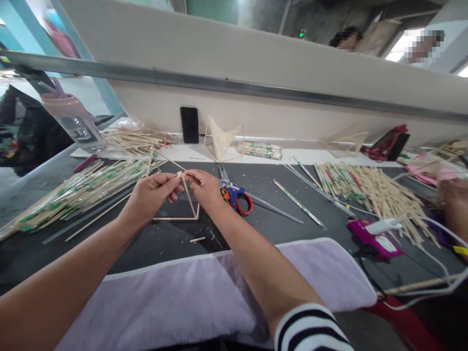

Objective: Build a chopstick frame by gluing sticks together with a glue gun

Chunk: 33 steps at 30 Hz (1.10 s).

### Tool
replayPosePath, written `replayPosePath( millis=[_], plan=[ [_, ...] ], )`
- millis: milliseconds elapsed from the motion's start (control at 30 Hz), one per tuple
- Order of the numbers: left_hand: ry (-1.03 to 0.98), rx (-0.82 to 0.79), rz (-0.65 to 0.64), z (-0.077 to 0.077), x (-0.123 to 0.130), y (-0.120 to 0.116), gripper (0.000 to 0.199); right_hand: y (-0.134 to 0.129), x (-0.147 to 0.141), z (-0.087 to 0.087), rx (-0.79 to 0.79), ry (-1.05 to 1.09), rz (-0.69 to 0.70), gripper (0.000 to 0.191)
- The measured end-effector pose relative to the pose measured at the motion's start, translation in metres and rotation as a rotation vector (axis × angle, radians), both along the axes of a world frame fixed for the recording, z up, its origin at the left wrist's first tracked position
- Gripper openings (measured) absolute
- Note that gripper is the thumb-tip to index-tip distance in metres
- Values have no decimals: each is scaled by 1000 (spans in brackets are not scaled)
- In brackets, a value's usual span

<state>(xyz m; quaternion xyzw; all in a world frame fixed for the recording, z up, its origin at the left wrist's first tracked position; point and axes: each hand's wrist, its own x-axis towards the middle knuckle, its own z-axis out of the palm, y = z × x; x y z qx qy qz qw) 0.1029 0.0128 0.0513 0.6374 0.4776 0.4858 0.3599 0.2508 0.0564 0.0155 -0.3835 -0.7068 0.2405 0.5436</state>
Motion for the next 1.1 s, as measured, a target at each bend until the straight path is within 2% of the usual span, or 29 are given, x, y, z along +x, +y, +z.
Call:
replayPosePath(
  millis=[400,833,1100],
  plan=[
    [10,7,-8,0,1,0,21,-4,7,6,36,11,131,31],
    [28,18,-11,2,2,-2,23,4,8,0,-84,118,165,28],
    [-172,20,7,-2,4,1,20,3,8,3,-87,88,158,33]
  ],
)
